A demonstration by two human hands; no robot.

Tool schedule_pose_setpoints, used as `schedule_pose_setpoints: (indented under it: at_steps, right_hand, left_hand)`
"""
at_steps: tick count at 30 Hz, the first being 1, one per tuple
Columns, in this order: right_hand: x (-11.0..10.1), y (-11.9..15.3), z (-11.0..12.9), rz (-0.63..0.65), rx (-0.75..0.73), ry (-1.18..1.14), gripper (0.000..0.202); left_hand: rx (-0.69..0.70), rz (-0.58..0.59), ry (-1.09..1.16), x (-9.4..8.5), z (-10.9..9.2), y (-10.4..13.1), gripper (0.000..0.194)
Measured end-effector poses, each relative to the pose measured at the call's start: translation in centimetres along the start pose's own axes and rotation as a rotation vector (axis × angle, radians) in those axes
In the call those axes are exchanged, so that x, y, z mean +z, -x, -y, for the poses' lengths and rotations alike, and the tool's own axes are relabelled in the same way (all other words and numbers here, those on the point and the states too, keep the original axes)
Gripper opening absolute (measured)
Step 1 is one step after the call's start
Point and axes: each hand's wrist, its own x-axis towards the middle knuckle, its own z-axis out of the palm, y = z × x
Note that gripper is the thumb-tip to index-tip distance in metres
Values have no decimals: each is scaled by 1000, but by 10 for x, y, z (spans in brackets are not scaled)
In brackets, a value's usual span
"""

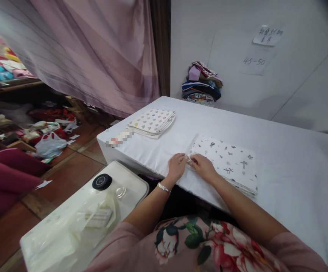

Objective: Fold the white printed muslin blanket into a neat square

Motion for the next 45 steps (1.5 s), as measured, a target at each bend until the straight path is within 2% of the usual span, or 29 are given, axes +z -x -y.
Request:
schedule_pose_setpoints:
  at_steps: [5, 11, 16, 19, 22, 26, 29, 34, 37, 39, 42, 45]
  right_hand:
    - [2, -1, -11, 3, 37, -168, 12]
    - [3, -2, -15, -12, 67, -265, 14]
    - [0, -2, -13, 11, 91, -346, 14]
    - [0, -1, -11, -39, 127, -381, 15]
    - [1, 2, -8, -83, 88, -282, 14]
    - [3, 6, -1, -42, -44, -14, 14]
    - [4, 6, 2, -24, -77, 90, 15]
    - [6, 2, -1, -47, 28, 47, 13]
    - [4, 2, -6, -64, 93, -89, 14]
    - [1, 3, -6, -74, 78, -118, 14]
    - [-1, 7, 0, -72, -4, 13, 13]
    - [0, 9, 10, 14, -79, 219, 12]
  left_hand:
    - [44, 31, 68, -1, 5, 2, 7]
    - [122, 30, 101, 1, 14, 1, 9]
    - [132, 27, 92, 0, 13, 1, 11]
    - [141, 11, 97, -2, 12, 1, 12]
    - [139, -1, 94, -1, 11, 1, 13]
    - [139, -6, 79, 0, 11, 3, 13]
    - [147, 1, 79, 0, 11, 2, 15]
    - [167, 18, 134, -4, 11, 3, 15]
    - [112, -74, 146, -6, 12, 9, 13]
    - [97, -132, 73, -6, 11, 13, 10]
    - [150, -122, -76, -3, 11, 15, 8]
    - [183, -97, -147, -2, 11, 14, 9]
